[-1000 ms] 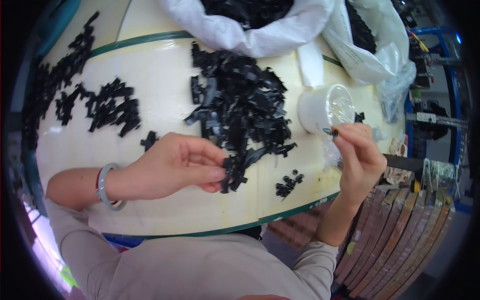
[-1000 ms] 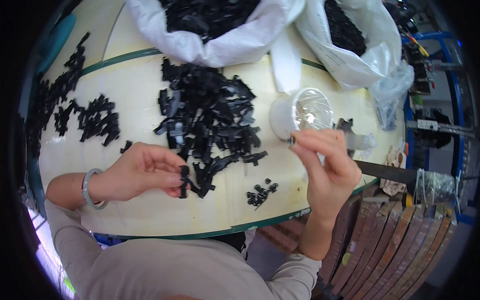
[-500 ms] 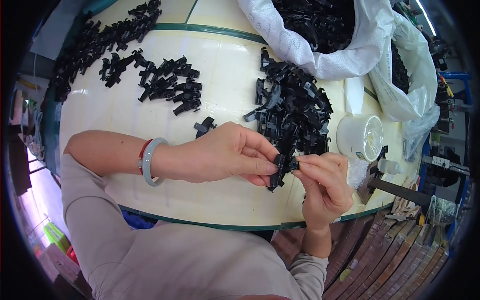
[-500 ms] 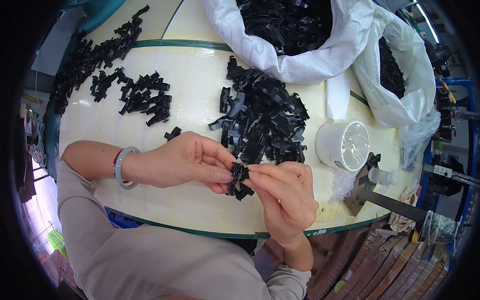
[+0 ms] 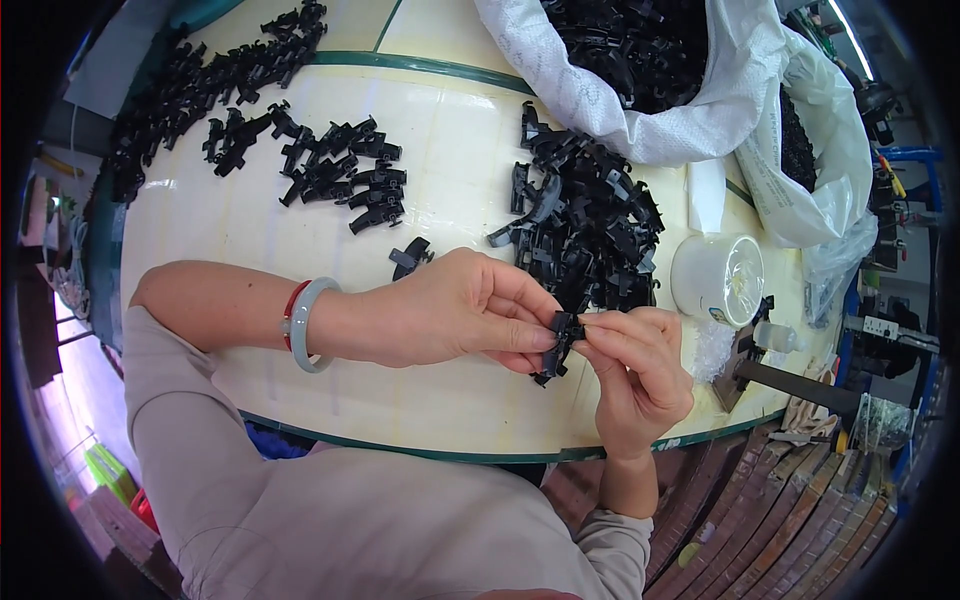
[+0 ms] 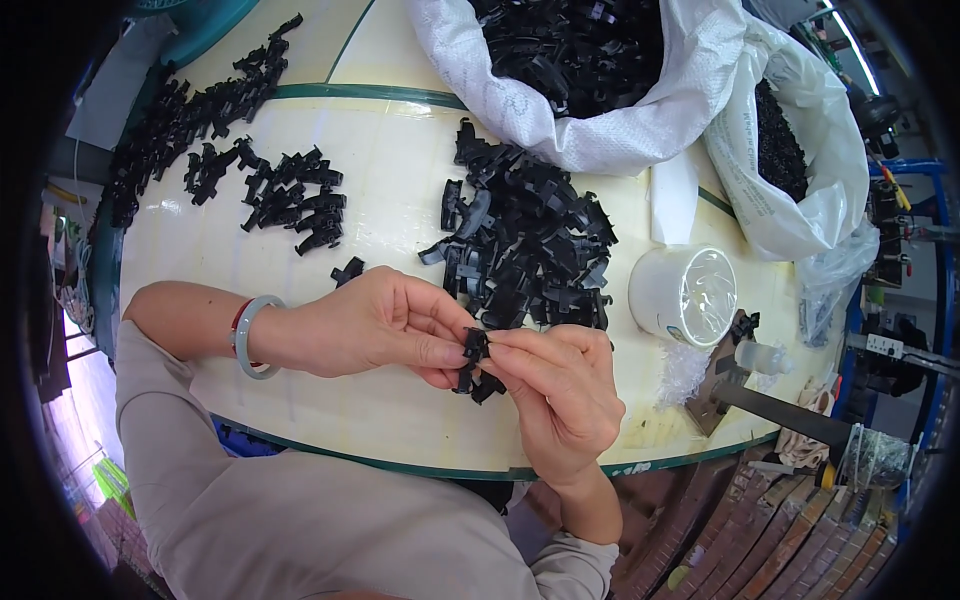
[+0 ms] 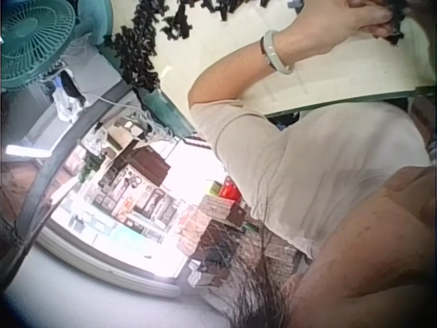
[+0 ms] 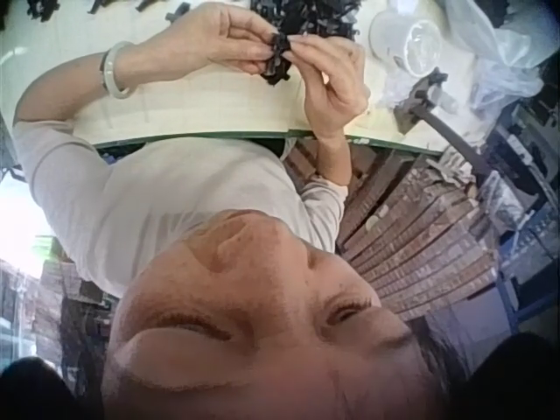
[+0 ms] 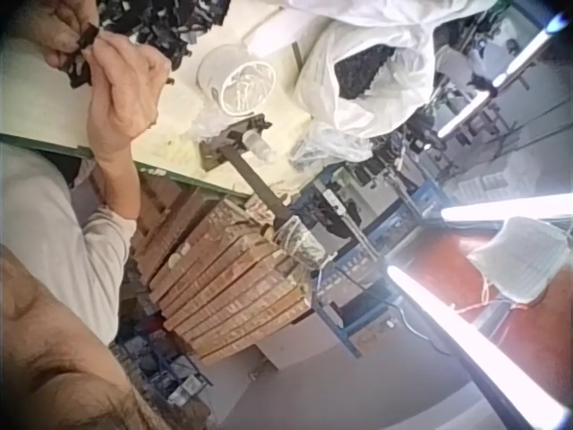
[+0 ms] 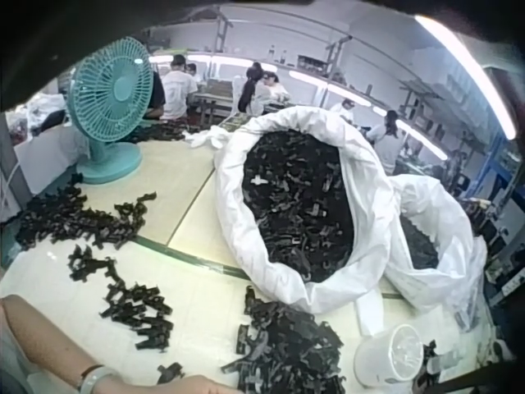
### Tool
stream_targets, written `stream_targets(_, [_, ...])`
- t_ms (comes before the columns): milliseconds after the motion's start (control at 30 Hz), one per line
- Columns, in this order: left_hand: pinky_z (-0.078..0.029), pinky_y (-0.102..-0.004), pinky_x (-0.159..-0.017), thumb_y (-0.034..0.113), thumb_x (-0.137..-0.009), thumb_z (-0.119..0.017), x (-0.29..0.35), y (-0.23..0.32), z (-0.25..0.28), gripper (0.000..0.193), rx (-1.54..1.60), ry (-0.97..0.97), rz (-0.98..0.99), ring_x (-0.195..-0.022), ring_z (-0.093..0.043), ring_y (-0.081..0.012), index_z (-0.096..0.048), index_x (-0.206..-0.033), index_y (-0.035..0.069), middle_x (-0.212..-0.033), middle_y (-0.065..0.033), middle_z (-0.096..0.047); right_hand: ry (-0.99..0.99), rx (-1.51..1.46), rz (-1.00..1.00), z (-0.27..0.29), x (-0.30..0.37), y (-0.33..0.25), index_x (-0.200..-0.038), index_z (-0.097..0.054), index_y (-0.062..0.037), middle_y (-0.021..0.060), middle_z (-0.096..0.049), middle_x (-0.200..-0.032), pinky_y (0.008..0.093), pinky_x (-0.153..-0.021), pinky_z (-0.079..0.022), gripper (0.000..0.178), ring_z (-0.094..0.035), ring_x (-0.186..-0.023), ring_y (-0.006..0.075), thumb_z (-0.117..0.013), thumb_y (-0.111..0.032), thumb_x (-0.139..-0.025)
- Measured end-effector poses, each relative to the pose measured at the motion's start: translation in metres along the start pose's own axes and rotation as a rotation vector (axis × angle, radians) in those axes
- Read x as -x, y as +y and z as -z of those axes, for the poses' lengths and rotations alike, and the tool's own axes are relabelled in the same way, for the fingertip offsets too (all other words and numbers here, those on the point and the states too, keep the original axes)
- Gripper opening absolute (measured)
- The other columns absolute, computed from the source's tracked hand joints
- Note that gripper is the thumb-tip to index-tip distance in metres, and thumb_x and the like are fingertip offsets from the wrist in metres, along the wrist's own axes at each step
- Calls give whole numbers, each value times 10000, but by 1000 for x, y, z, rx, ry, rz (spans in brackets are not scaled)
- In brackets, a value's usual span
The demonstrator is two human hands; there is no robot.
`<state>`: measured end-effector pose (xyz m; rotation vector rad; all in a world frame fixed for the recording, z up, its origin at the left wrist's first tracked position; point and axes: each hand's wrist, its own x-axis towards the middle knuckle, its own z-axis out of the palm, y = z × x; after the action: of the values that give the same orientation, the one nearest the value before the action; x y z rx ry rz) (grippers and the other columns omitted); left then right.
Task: Assembling small black plastic parts by attaching a small circular cap to a larger T-shaped base.
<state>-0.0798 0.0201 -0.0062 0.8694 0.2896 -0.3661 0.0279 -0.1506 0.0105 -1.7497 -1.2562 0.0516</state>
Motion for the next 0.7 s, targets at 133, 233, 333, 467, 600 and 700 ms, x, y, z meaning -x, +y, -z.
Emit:
stream_targets(133, [-527, -247, -785, 70, -868, -584, 3, -2, 0, 257, -5, 2, -9, -850, -636, -146, -555, -1093, -51, -978, -118, -637, -9, 37, 22, -1, 1, -2, -807, -654, -29, 71, -671, -811, 270, -671, -414, 213, -514, -729, 189, -730, 43, -622])
stream_targets(233, [-535, -250, -762, 67, -858, -598, 5, 0, -1, 253, -30, 2, -10, -824, -643, -151, -563, -1076, -57, -956, -129, -640, -25, 56, 60, -2, 1, -3, -805, -660, -29, 68, -670, -816, 274, -652, -415, 210, -519, -714, 192, -736, 23, -616])
stream_targets(333, [-543, -253, -733, 59, -847, -610, 5, 0, -3, 227, -83, 37, -29, -796, -649, -158, -578, -1034, -67, -919, -136, -645, -56, 45, 82, 1, 0, 1, -808, -667, -37, 60, -658, -821, 283, -644, -418, 217, -526, -714, 197, -740, 4, -608])
stream_targets(467, [-548, -257, -711, 44, -838, -617, 2, 1, -6, 199, -83, 40, 26, -779, -652, -168, -588, -998, -71, -885, -136, -648, -56, -93, 30, 0, 1, 13, -807, -669, -57, 44, -617, -812, 296, -665, -419, 235, -527, -744, 202, -745, -6, -590])
stream_targets(600, [-550, -261, -706, 1, -829, -609, 12, 15, -11, 173, -117, 70, -14, -766, -653, -171, -590, -983, -76, -866, -135, -650, 41, -211, -76, 15, -8, 0, -912, -662, -22, 93, -605, -940, 274, -709, -438, 336, -546, -837, 204, -759, -1, -591])
stream_targets(700, [-547, -251, -707, -23, -827, -598, 25, 16, -4, 167, -217, 154, -45, -766, -650, -161, -593, -982, -85, -864, -132, -651, 316, 36, -185, 58, 2, 0, -993, -638, 15, 105, -598, -992, 266, -709, -450, 398, -548, -876, 178, -754, 18, -612])
